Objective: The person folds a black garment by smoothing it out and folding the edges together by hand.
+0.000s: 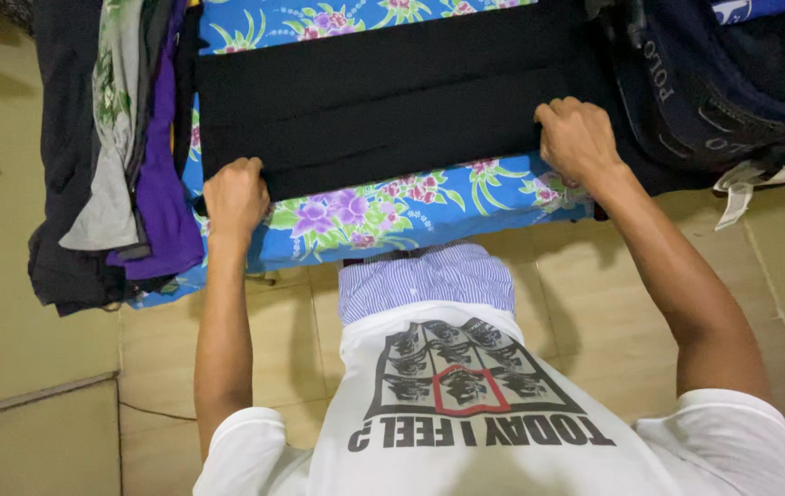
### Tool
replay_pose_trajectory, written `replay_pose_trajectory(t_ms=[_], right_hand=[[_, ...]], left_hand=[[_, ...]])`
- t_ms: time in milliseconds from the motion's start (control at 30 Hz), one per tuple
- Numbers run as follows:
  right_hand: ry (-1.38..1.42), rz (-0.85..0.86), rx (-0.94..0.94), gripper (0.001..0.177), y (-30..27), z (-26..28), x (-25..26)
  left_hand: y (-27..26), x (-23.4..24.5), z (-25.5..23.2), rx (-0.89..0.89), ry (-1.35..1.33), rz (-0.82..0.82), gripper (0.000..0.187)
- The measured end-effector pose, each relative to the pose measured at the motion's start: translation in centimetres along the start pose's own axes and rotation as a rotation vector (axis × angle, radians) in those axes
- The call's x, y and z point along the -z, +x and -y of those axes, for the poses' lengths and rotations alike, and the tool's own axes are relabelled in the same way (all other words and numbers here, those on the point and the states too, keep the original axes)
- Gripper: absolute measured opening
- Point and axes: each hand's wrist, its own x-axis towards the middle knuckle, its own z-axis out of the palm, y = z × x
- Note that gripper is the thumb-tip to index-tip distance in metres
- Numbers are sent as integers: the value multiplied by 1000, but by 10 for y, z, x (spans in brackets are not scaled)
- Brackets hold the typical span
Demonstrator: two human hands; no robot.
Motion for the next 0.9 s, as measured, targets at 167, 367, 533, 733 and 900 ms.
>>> replay_pose_trajectory(t_ms=[167, 367, 533, 733, 900], right_hand=[[-10, -16, 14, 4, 21, -17, -18], [-27, -21, 22, 9, 58, -50, -54], [3, -15, -7, 16, 76, -75, -80], [6, 19, 8, 19, 79, -90, -103], [12, 105, -102, 26, 79, -81, -97]], left_hand=[[21, -16, 27, -7, 64, 16, 4], [53, -41, 51, -16, 91, 10, 4], [79, -69, 67, -78, 211, -25, 5], [93, -86, 73, -83, 287, 5, 7], [99, -67, 60, -24, 307, 68, 16]])
